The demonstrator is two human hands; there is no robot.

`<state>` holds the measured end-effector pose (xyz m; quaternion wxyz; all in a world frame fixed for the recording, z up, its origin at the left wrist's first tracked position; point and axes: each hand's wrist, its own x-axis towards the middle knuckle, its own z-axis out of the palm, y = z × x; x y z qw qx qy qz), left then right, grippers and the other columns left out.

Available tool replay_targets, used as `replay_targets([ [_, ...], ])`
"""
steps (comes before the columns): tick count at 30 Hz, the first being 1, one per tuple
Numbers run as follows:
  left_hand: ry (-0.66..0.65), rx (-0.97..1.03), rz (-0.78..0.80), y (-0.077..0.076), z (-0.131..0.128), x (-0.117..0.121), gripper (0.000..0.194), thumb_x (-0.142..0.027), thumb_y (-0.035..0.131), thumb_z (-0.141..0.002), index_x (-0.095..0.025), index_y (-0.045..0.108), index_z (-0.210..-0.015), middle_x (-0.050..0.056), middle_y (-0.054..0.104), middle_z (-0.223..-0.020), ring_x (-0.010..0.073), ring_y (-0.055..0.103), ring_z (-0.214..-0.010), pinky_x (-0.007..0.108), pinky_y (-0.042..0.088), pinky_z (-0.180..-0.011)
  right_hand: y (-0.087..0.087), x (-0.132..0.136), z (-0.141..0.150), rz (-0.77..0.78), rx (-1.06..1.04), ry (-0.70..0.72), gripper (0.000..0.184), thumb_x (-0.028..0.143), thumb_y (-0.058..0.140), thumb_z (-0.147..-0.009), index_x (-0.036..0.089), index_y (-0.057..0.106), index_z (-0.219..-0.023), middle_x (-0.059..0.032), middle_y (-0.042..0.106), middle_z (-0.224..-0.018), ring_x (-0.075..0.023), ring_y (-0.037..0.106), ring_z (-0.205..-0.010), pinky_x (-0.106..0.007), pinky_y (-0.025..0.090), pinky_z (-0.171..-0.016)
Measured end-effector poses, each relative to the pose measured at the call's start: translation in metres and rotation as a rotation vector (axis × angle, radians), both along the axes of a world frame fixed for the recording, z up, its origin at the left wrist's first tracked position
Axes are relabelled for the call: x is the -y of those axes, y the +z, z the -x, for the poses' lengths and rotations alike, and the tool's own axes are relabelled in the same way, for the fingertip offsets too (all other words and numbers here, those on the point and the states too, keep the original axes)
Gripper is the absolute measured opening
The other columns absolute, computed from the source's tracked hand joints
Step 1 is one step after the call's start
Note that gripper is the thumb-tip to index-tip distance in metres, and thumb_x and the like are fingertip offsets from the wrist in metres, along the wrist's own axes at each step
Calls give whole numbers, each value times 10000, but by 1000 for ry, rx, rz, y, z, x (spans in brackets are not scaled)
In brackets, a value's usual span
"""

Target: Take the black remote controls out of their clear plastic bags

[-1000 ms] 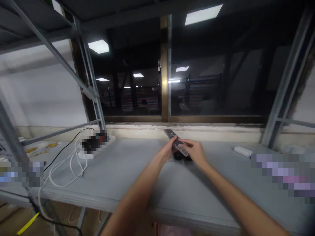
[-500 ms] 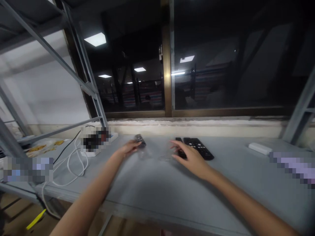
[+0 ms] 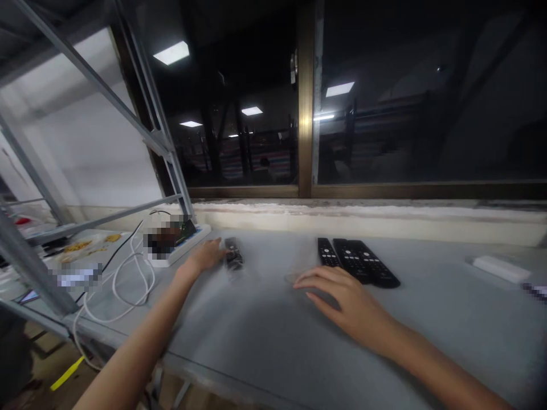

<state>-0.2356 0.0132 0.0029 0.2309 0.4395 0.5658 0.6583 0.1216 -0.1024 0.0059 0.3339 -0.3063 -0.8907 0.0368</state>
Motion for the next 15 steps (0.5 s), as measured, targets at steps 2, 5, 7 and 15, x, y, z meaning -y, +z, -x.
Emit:
replay_targets([
  [2,105,-482,19,-2,12,8,129,-162,631,-685,-196,627,-809,100,656,-741,315,613,-974,415,415,-918,-1,0,1,-19,-9,3,250,213,477,-915,294,635,-1091,-22,662,-1074,-179,608,-988,-357,479,-871],
  [5,238,-1042,45,-10,41,19,349,-205,521,-718,-148,619,-1047,212,637,-1107,360,463,-1216,541,255,-1040,-2,1,3,-32,-20,18,266,200,458,-913,293,634,-1090,-28,662,-1063,-183,606,-987,-364,482,-870],
  [7,271,-1241,27,-17,65,24,469,-200,451,-728,-109,581,-1169,235,574,-1230,360,404,-1277,563,189,-1069,-3,3,5,-38,-24,28,279,199,443,-916,298,625,-1104,-29,658,-1067,-186,600,-992,-374,483,-871],
  [15,236,-1377,-54,-32,128,22,573,-294,415,-745,-110,544,-1272,184,494,-1353,333,276,-1365,535,168,-1104,-5,9,8,-93,-14,43,282,203,437,-918,318,611,-1108,-11,659,-1071,-181,605,-990,-365,487,-868],
])
